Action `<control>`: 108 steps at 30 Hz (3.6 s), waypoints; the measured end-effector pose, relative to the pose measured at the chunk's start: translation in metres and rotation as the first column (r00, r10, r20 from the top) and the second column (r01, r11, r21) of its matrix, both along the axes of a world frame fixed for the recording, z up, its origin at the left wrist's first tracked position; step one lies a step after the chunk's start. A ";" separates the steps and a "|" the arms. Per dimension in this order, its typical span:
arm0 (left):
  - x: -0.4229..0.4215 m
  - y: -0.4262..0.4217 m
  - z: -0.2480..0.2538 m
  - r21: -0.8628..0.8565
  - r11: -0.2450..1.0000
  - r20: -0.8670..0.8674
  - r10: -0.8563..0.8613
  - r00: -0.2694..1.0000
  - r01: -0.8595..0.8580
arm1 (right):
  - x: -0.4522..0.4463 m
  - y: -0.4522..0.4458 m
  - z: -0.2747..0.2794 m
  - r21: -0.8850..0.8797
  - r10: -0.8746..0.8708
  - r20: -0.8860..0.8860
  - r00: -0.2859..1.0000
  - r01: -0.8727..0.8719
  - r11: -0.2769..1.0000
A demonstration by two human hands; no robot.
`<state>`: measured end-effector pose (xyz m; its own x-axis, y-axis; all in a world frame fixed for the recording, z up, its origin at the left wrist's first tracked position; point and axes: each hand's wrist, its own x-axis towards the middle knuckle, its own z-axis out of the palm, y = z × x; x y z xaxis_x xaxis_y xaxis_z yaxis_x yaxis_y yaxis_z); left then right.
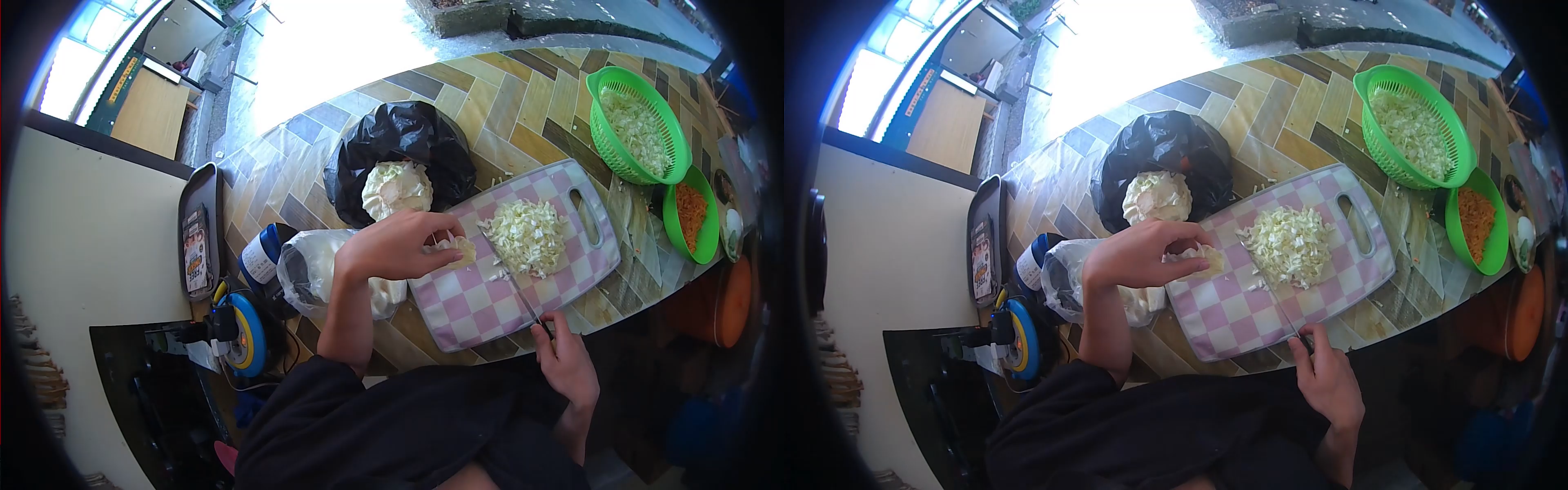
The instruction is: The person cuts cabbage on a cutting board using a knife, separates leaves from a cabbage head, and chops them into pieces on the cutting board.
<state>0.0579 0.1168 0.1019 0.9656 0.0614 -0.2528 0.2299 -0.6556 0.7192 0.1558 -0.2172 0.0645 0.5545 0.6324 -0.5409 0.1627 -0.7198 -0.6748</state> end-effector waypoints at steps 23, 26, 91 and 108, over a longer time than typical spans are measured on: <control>0.000 -0.010 0.003 -0.030 0.999 0.024 -0.033 0.999 0.034 | 0.006 0.009 0.007 0.052 0.126 0.058 0.990 -0.129 0.990; 0.001 -0.008 0.007 -0.014 0.999 -0.061 -0.032 0.998 0.031 | 0.007 0.008 0.003 0.102 0.076 0.030 0.997 -0.078 0.992; -0.020 -0.088 -0.100 -0.115 0.976 0.558 0.219 0.800 -0.187 | -0.032 -0.039 -0.009 0.256 -0.239 -0.034 0.970 0.239 0.936; -0.024 -0.077 -0.093 0.082 0.996 0.441 -0.011 0.897 -0.028 | -0.029 -0.034 -0.002 0.180 -0.186 0.015 0.982 0.181 0.967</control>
